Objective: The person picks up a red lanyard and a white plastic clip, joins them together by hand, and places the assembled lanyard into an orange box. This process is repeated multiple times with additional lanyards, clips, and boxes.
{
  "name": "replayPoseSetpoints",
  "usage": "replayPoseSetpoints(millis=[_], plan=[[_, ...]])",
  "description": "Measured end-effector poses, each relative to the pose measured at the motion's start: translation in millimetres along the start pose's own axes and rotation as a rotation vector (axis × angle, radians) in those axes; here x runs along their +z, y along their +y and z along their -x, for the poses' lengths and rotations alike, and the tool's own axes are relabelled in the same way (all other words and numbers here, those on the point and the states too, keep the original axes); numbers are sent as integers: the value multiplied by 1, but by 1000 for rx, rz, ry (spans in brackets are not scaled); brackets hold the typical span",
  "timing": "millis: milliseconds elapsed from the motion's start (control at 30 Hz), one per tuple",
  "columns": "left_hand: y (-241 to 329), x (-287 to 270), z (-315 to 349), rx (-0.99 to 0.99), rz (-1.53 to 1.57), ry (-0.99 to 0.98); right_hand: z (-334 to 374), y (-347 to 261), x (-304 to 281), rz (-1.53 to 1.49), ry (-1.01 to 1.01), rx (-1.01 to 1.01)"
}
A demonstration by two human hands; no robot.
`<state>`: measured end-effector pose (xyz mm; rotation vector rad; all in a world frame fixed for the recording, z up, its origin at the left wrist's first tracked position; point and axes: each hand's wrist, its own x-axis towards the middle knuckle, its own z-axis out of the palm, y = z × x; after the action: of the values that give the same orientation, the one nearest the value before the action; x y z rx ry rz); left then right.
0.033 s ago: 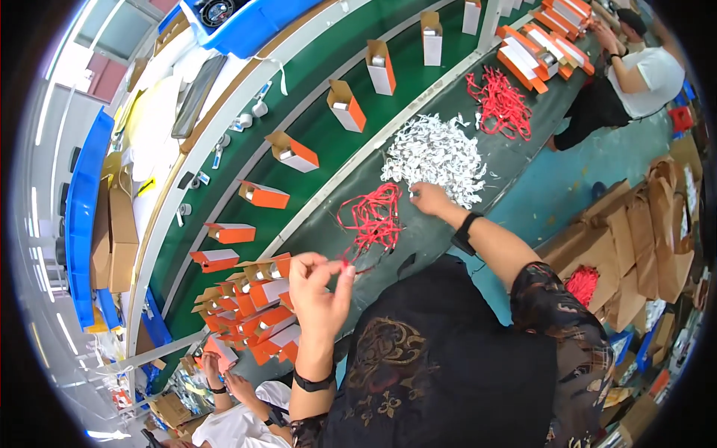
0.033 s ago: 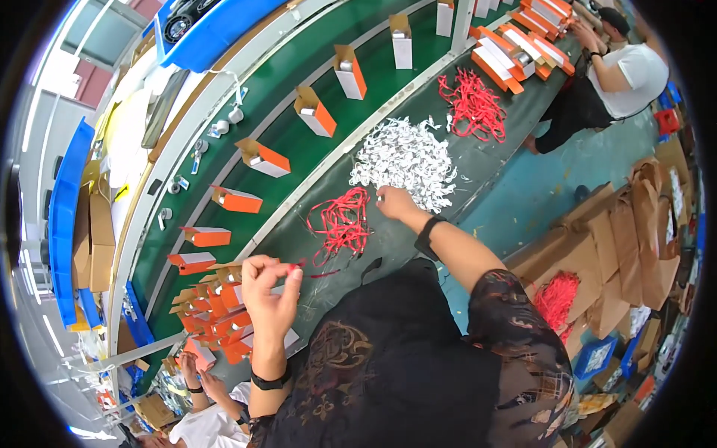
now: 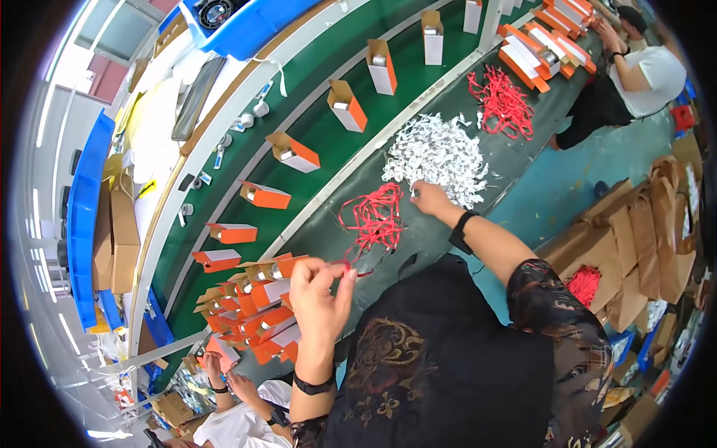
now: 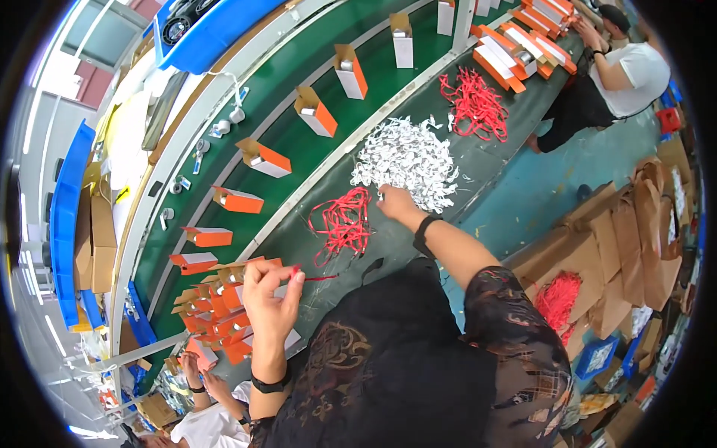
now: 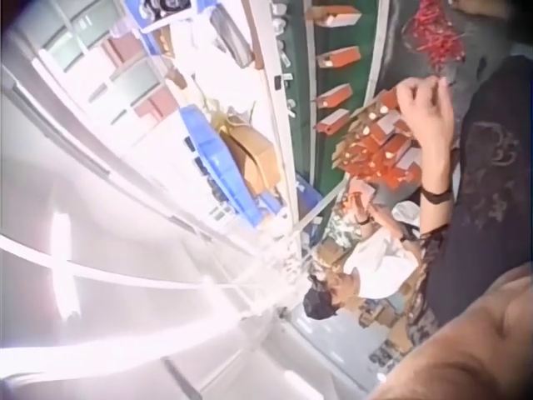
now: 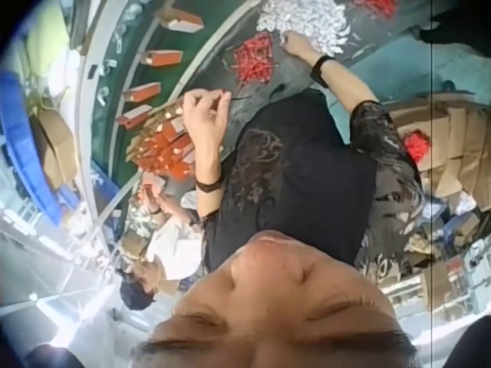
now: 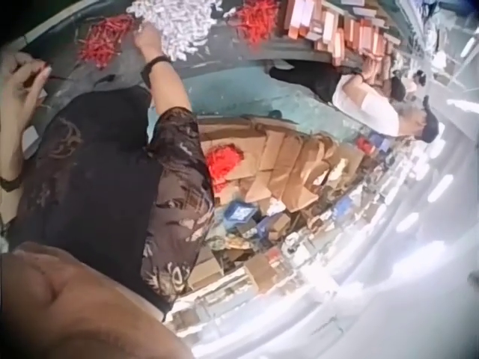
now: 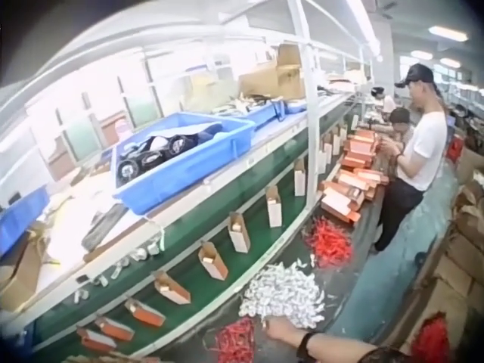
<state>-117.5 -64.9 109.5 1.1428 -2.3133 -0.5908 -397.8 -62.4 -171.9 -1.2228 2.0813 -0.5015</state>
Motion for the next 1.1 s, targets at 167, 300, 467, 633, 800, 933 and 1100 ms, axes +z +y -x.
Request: replayPoseSetpoints(millis=[167,300,467,633,800,933,1100], plan=[[8,-22,-2,-153,-37,-55,-26,12,42,286,125,-24],[1,-33,-1,-325,72,56,-14,3,28,255,128,-90],[1,-43,-5,-334,176,13,32,-46,-17,-239,151,-165],[11,-51,-15,-272,213,-94,55,-141,-60,-608,-1,-593],[-21,-48,-26,-402,575,26,83,-180,-94,-419,-468,-735],[-78,-18,-21,-707,1225,237,104,-187,-104,-790,-862,-417],[-82,54,27,-990,1943,-270,134,-213,-98,-1313,-859,-192]])
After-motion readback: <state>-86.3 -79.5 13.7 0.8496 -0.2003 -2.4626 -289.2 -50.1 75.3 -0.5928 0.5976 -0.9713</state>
